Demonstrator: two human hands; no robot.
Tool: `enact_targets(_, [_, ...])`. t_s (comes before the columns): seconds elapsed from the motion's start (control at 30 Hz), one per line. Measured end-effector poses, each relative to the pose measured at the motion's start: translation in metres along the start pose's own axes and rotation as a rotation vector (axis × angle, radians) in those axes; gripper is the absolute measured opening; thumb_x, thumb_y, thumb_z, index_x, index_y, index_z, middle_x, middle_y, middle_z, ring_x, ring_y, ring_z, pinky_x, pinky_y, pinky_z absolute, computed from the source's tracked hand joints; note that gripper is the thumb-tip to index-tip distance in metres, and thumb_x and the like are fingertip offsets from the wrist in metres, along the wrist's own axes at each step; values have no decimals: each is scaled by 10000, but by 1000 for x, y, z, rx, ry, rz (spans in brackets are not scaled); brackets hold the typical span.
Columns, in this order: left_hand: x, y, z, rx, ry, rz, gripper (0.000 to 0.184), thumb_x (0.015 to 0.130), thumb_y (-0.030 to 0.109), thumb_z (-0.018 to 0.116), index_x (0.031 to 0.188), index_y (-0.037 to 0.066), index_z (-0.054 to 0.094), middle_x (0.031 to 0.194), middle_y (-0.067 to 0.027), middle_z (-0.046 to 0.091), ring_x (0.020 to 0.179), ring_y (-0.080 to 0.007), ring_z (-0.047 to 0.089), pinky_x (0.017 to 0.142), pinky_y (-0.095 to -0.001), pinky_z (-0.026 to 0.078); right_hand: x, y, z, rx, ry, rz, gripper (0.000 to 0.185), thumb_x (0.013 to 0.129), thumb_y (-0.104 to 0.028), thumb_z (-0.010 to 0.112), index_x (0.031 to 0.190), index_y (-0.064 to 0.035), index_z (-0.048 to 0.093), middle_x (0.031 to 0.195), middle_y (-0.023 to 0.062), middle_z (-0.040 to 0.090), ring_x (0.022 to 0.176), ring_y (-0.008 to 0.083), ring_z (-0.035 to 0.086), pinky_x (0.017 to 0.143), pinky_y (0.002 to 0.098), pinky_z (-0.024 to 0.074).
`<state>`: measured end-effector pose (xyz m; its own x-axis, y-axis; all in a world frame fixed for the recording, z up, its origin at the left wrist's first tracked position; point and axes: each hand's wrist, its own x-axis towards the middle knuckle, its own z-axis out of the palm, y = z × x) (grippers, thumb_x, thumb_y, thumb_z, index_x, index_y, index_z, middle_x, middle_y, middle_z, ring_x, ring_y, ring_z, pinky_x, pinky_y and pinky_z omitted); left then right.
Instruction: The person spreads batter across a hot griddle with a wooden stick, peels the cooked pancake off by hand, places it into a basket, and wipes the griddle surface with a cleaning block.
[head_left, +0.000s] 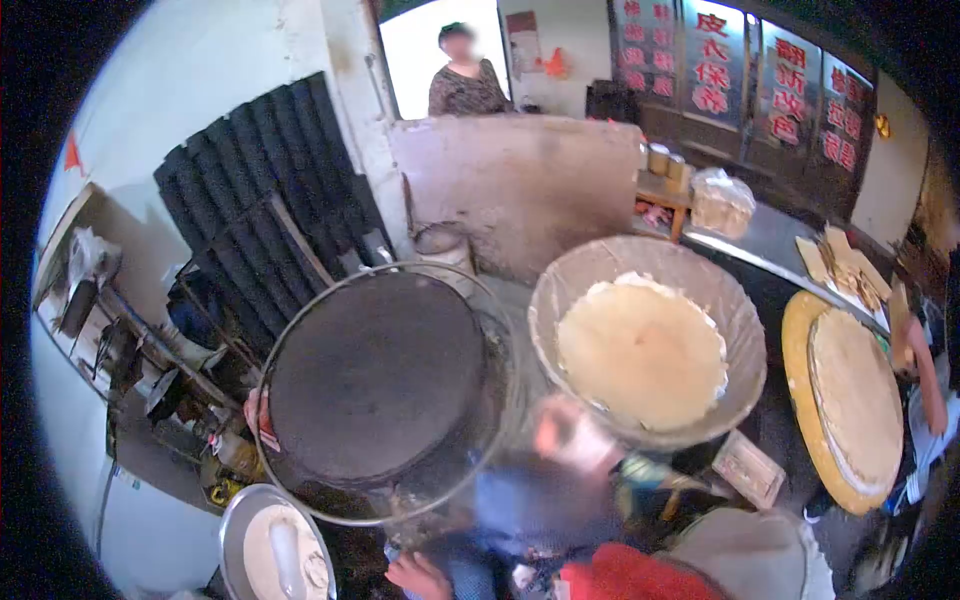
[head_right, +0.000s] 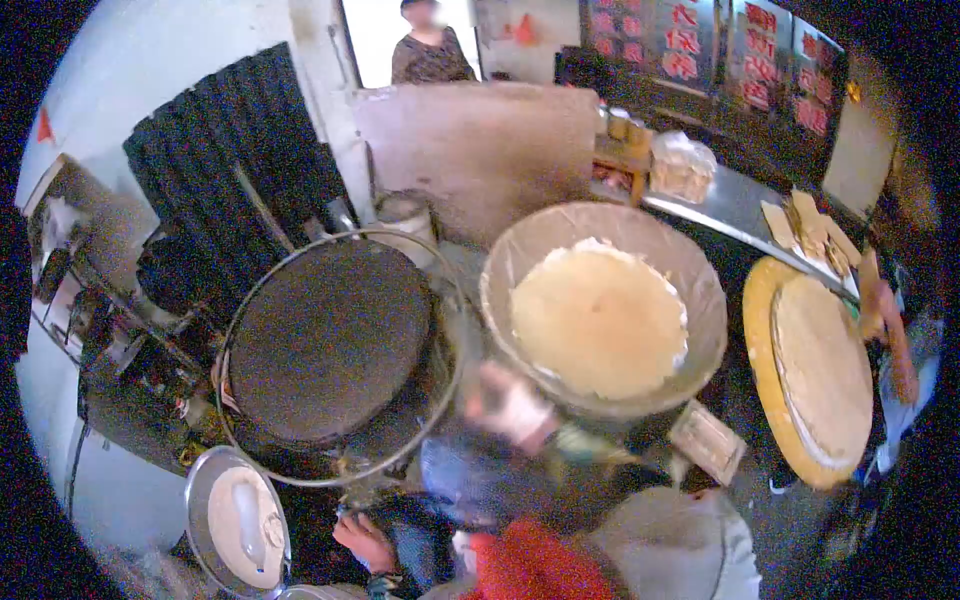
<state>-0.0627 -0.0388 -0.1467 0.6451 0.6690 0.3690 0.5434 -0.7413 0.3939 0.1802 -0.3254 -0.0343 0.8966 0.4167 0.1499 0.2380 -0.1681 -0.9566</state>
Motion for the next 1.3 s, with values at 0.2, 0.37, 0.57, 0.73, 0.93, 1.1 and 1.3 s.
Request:
enact_targets(0.2, [-6, -13, -2, -163, 89, 34, 397, 833, 99, 594, 1206, -16, 524, 1029, -213, 604, 944, -372, 558, 893, -464, 382, -128, 88, -195, -605, 749, 339, 225, 861, -234, 594, 909, -15, 576, 808, 203, 642, 807, 391, 618, 715, 457, 479])
enact_targets(0.37, [-3, -7, 12, -249, -96, 114, 326, 925, 96, 481, 1236, 13, 528, 1034, -182, 618, 864, -313, 579, 804, -378, 424, -286, 106, -214, -654, 992, 551, 390, 905, -246, 575, 1198, 8, 537, 1068, 234, 617, 993, 361, 587, 861, 400, 446])
enact_targets(0.57, [11, 149, -17, -1200, -543, -68, 552, 1016, 343, 349, 1416, -31, 282, 1346, -231, 458, 1264, -277, 446, 1090, -370, 311, -342, 179, -237, -930, 853, 629, 420, 868, -241, 557, 1254, -79, 521, 1272, 150, 525, 1148, 359, 496, 972, 415, 408])
enact_targets(0.73, [20, 231, -24, -1698, -816, -200, 794, 915, 631, 317, 1453, 51, 250, 1486, -148, 304, 1349, -318, 325, 1082, -493, 295, -343, 261, -208, -1327, 612, 883, 654, 819, -430, 574, 1350, -75, 434, 1328, 236, 471, 1189, 426, 468, 946, 539, 394])
enact_targets(0.93, [13, 241, -33, -1766, -991, -270, 921, 835, 742, 272, 1488, 106, 138, 1540, -119, 180, 1393, -327, 228, 1082, -554, 258, -283, 198, -180, -1139, 573, 882, 609, 863, -374, 521, 1324, 12, 427, 1338, 288, 422, 1248, 409, 404, 1003, 508, 351])
enact_targets(1.1, [-10, 230, -22, -1819, -1174, -366, 921, 862, 729, 227, 1492, 80, 53, 1544, -128, 160, 1423, -274, 155, 1136, -471, 164, -143, 13, -61, -484, 219, -122, 527, 764, 18, 457, 1291, 33, 456, 1319, 227, 468, 1263, 337, 430, 1072, 414, 316])
enact_targets(1.3, [-32, 160, -48, -2180, -1082, -626, 893, 778, 817, 259, 1237, 96, 517, 1241, -81, 570, 1184, -246, 508, 1005, -410, 397, -70, -27, 90, -455, -577, -888, 584, 853, -464, 471, 1186, 14, 517, 1087, 209, 568, 1037, 377, 530, 935, 529, 365])
